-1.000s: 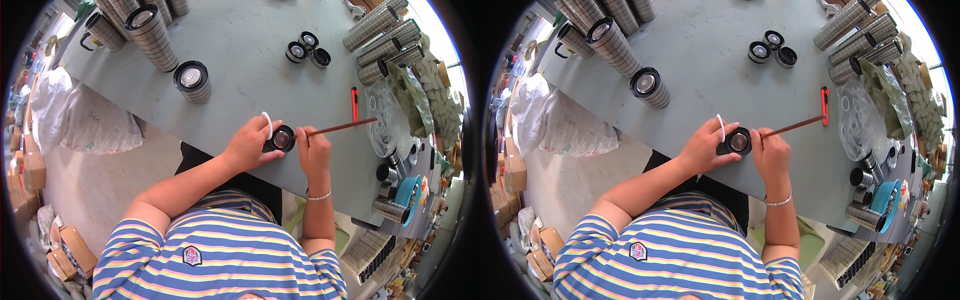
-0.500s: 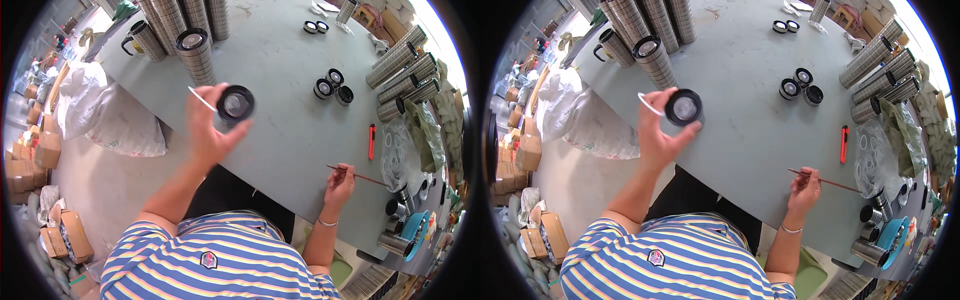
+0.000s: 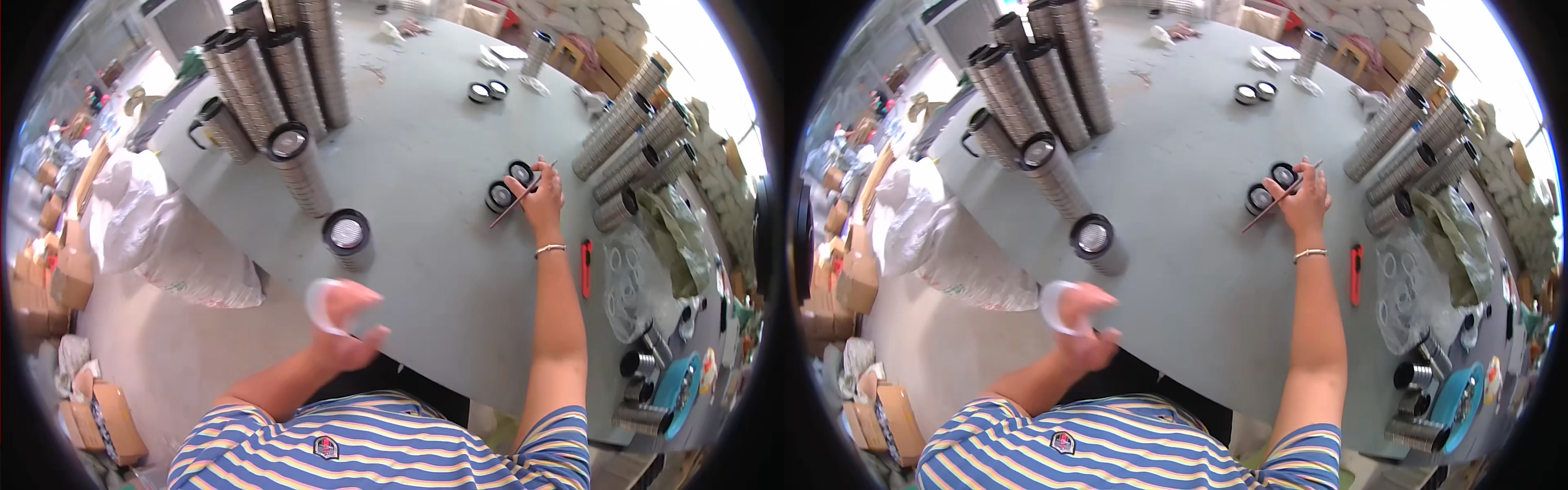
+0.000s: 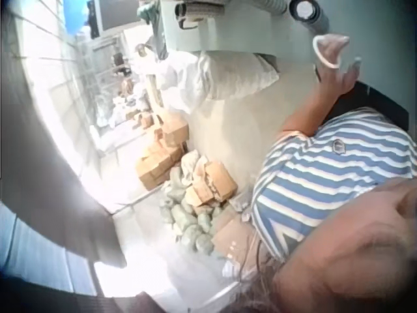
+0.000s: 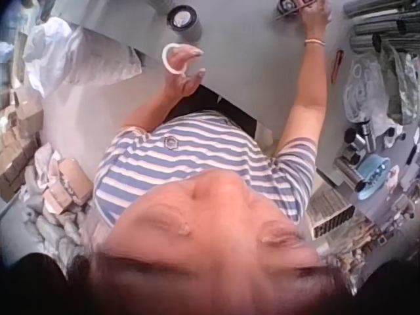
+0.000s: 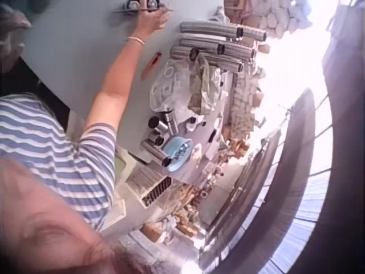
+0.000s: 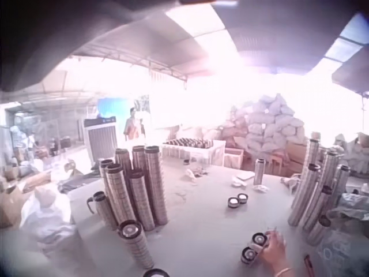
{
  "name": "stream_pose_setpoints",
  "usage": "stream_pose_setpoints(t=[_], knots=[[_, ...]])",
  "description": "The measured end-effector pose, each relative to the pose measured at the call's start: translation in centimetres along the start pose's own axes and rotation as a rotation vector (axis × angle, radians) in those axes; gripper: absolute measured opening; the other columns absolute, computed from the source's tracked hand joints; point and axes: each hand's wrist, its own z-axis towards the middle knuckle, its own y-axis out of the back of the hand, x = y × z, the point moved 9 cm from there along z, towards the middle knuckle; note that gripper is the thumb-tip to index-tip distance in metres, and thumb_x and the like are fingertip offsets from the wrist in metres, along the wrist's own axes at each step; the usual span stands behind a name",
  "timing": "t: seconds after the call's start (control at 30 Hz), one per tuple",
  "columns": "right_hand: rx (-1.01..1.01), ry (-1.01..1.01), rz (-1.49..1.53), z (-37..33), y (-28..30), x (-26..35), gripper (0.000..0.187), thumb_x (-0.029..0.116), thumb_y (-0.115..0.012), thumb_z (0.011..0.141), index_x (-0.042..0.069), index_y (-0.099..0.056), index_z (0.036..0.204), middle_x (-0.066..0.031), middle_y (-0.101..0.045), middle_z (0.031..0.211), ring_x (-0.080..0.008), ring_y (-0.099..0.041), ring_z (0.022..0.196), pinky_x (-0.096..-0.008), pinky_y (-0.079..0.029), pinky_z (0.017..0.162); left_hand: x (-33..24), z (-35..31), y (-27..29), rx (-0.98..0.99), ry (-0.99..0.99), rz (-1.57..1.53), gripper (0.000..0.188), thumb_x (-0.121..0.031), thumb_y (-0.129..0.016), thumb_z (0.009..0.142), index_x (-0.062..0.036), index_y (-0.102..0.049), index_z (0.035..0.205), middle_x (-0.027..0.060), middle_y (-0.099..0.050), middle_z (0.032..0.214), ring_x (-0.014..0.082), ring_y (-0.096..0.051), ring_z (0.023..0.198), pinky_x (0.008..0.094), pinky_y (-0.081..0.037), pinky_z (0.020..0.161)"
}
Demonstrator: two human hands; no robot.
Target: Assembling industrial filter components by inserting rubber seals and metal parts into housings.
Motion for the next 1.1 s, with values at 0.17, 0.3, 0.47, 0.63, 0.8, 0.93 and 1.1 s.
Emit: stream_pose_setpoints(t=[0.17, 0.3, 0.47, 0.63, 0.8, 0.93, 1.1], knots=[[0.350, 0.048, 0.145, 0.1, -5.0, 1.5, 0.071, 0.058, -0.090, 0.075, 0.016, -0.062, 0.125, -0.0059, -0.077, 0.106, -0.0324, -0.072, 0.106, -0.0539, -0.050, 0.094, 0.0, -0.6, -7.0, 0.194, 0.126, -0.171, 0.038, -0.014, -0.082, 0.089, -0.0045, -0.068, 0.123, 0.0130, -0.071, 0.110, 0.0316, -0.068, 0.099, 0.0425, -0.057, 0.084], [0.279, 0.288, 0.352, -6.0, -1.9, 6.9, 0.066, 0.043, -0.094, 0.072, 0.014, -0.065, 0.123, -0.0098, -0.077, 0.096, -0.0359, -0.074, 0.089, -0.0480, -0.057, 0.078, 2.6, -1.9, -9.6, 0.219, 0.257, -0.174, 0.039, -0.017, -0.081, 0.091, -0.0069, -0.067, 0.126, 0.0132, -0.070, 0.113, 0.0345, -0.067, 0.106, 0.0448, -0.056, 0.093], [0.421, 0.305, 0.436, -14.5, 3.8, 10.3, 0.043, 0.030, -0.087, 0.084, 0.009, -0.067, 0.116, -0.0110, -0.074, 0.129, -0.0333, -0.066, 0.119, -0.0505, -0.041, 0.113, 1.5, -1.4, -11.6, 0.214, 0.211, -0.103, 0.044, -0.022, -0.083, 0.090, -0.0080, -0.067, 0.128, 0.0147, -0.067, 0.123, 0.0345, -0.065, 0.111, 0.0451, -0.055, 0.097], [0.233, 0.336, 0.268, -17.6, 10.5, 7.9, 0.036, 0.020, -0.082, 0.087, 0.008, -0.066, 0.117, -0.0148, -0.069, 0.143, -0.0372, -0.058, 0.137, -0.0571, -0.036, 0.120, 0.8, -2.9, -14.1, 0.333, 0.140, -0.145, 0.048, -0.032, -0.081, 0.093, -0.0066, -0.063, 0.129, 0.0155, -0.061, 0.128, 0.0375, -0.059, 0.123, 0.0467, -0.051, 0.105], [0.272, 0.181, 0.308, -20.4, 10.7, 5.0, 0.053, 0.002, -0.084, 0.075, 0.006, -0.066, 0.124, -0.0150, -0.070, 0.137, -0.0389, -0.063, 0.125, -0.0448, -0.050, 0.110, 0.1, -3.2, -14.2, 0.354, 0.096, -0.153, 0.044, -0.034, -0.077, 0.096, -0.0054, -0.064, 0.127, 0.0147, -0.062, 0.125, 0.0376, -0.059, 0.121, 0.0476, -0.050, 0.105], [0.169, 0.169, 0.283, -20.5, 11.7, 4.7, 0.044, 0.005, -0.079, 0.082, 0.005, -0.067, 0.124, -0.0146, -0.073, 0.129, -0.0320, -0.068, 0.117, -0.0429, -0.054, 0.104, -0.3, -3.5, -14.2, 0.307, 0.083, -0.167, 0.043, -0.033, -0.077, 0.096, -0.0048, -0.064, 0.126, 0.0154, -0.062, 0.124, 0.0380, -0.059, 0.121, 0.0474, -0.050, 0.105], [0.444, -0.391, 0.782, -23.8, 8.8, 0.5, 0.026, 0.023, -0.063, 0.099, 0.002, -0.075, 0.108, -0.0051, -0.074, 0.084, -0.0162, -0.069, 0.082, -0.0321, -0.056, 0.077, 0.4, -3.8, -14.5, 0.319, 0.145, -0.208, 0.043, -0.029, -0.082, 0.092, -0.0081, -0.066, 0.126, 0.0166, -0.062, 0.125, 0.0392, -0.060, 0.118, 0.0474, -0.051, 0.104]])
